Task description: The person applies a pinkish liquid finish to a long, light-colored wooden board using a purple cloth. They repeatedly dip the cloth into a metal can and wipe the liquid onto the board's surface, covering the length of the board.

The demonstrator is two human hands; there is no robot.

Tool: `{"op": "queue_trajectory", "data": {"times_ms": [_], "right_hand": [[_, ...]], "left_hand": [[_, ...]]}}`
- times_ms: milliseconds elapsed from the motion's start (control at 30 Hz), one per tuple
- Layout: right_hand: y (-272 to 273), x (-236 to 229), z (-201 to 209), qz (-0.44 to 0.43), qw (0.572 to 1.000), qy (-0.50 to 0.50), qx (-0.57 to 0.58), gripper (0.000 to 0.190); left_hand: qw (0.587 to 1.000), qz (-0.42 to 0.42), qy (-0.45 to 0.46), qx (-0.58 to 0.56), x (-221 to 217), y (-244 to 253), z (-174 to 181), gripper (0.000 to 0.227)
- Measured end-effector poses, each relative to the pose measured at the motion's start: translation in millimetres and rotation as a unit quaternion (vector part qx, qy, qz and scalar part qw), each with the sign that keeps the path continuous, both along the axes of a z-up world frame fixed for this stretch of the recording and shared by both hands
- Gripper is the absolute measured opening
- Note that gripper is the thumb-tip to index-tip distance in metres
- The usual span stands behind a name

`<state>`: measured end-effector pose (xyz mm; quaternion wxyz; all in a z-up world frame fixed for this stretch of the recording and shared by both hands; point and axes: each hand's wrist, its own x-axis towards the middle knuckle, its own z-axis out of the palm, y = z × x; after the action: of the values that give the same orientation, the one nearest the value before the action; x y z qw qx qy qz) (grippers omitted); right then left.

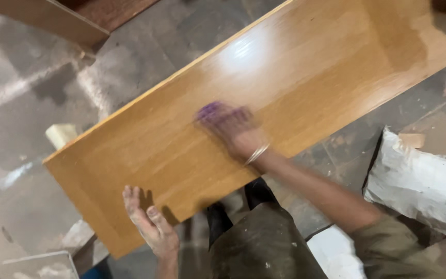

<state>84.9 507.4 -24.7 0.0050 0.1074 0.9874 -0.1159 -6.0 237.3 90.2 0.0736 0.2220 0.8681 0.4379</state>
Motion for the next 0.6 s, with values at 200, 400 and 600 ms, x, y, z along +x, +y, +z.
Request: {"op": "queue_trajectory", "data": {"times_ms": [200,400,600], "right_hand": [[296.3,143.8,14.3,-0.322,0.943,-0.014,0.087,0.072],[268.4,80.5,-20.4,-0.358,0.927,0.061,0.096,0.057],[-36.1,-47.8,-0.7,-0.126,0.981,0.115,-0.095,0.056]], "left_hand": [[0.998,-0.026,-0.011,-0.057,24.7,36.8,-36.9,0.058],[0.993,0.025,-0.036,-0.112,23.1,15.0,-46.4,0.055],[0.982,0.18,-0.048,-0.03,-12.7,-21.7,-29.5,0.055]]}}
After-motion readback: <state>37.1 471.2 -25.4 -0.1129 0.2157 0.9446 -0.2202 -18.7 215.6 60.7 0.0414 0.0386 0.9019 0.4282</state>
